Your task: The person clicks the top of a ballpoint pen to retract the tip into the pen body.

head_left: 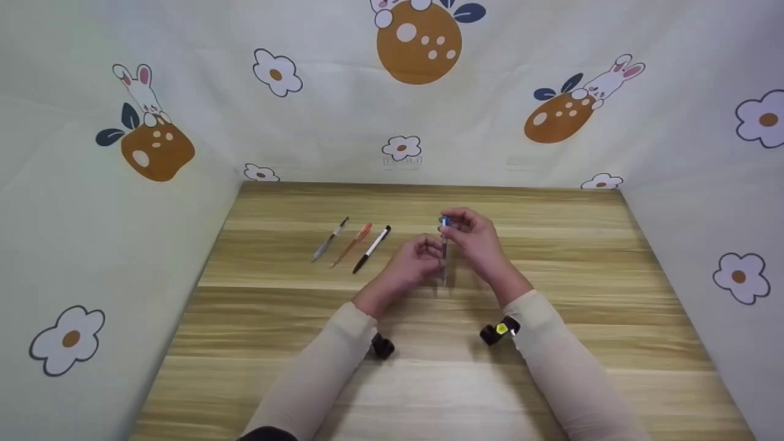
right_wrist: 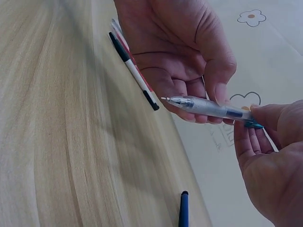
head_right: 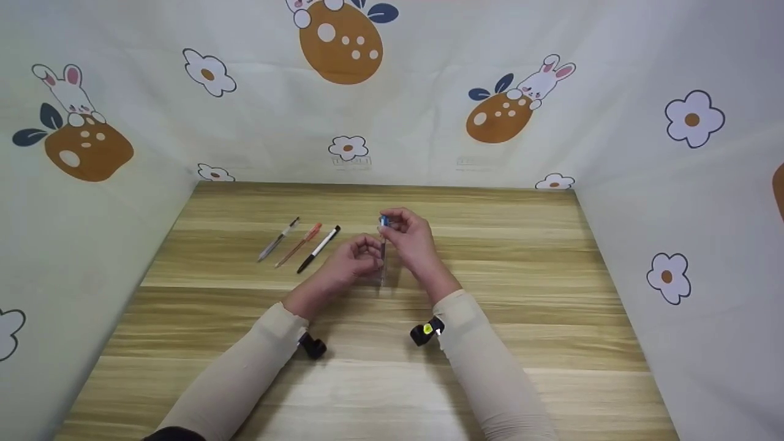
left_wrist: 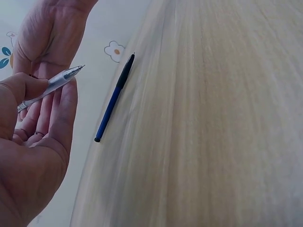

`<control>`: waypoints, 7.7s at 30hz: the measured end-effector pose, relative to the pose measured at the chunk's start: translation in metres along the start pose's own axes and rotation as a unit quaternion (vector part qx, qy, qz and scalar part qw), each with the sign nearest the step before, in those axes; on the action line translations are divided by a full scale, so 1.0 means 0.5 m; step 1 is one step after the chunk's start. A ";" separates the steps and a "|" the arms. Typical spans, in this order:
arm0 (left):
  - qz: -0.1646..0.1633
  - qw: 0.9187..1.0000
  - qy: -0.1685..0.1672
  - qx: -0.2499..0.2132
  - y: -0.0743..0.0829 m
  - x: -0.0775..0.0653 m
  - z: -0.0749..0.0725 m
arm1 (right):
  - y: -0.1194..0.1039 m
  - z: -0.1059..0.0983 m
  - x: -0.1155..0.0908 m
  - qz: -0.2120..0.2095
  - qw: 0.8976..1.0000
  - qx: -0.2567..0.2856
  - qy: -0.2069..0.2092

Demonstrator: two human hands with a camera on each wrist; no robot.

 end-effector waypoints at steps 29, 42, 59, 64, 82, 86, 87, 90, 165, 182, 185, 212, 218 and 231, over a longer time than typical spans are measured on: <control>-0.030 0.999 -0.013 0.022 -0.008 -0.006 -0.031 | 0.004 -0.006 -0.002 -0.057 0.985 -0.160 -0.037; -0.019 0.983 0.033 0.178 -0.004 -0.017 -0.068 | 0.006 0.000 -0.007 -0.129 0.945 -0.288 -0.090; -0.049 0.950 0.069 0.302 -0.007 -0.032 -0.100 | 0.028 0.019 0.004 -0.128 0.926 -0.335 -0.120; -0.053 0.943 0.073 0.320 -0.010 -0.038 -0.110 | 0.035 0.024 0.008 -0.122 0.919 -0.356 -0.120; -0.044 0.896 0.110 0.428 -0.011 -0.053 -0.138 | 0.055 0.047 0.019 -0.110 0.915 -0.362 -0.140; -0.033 0.882 0.110 0.457 -0.006 -0.055 -0.141 | 0.059 0.053 0.024 -0.114 0.913 -0.365 -0.142; -0.030 0.879 0.111 0.463 -0.005 -0.055 -0.141 | 0.060 0.054 0.025 -0.116 0.912 -0.365 -0.143; -0.028 0.868 0.113 0.482 -0.004 -0.055 -0.142 | 0.062 0.058 0.026 -0.124 0.911 -0.365 -0.149; -0.033 0.846 0.118 0.518 0.008 -0.053 -0.146 | 0.052 0.057 0.009 -0.068 0.938 -0.311 -0.138; 0.069 0.920 0.030 0.384 0.007 -0.040 -0.124 | 0.042 0.013 -0.023 -0.066 0.939 -0.309 -0.138; 0.066 0.926 0.015 0.372 0.005 -0.040 -0.120 | 0.039 0.005 -0.027 -0.072 0.937 -0.313 -0.139; 0.084 0.937 -0.027 0.337 0.000 -0.031 -0.111 | 0.026 -0.099 -0.072 -0.056 0.921 -0.372 -0.097; 0.077 0.938 -0.027 0.337 -0.003 -0.032 -0.110 | 0.032 -0.112 -0.072 -0.066 0.918 -0.383 -0.083; 0.070 0.938 -0.023 0.338 -0.006 -0.033 -0.113 | 0.044 -0.124 -0.056 -0.039 0.903 -0.419 -0.089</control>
Point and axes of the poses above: each hand's wrist, its own x-axis towards the middle knuckle, its own z-axis out of the palm, y = z × x, the point moved 4 cm from there along x, towards the middle knuckle, and after that the axes turned 13 degrees about x, right-handed, at the moved point
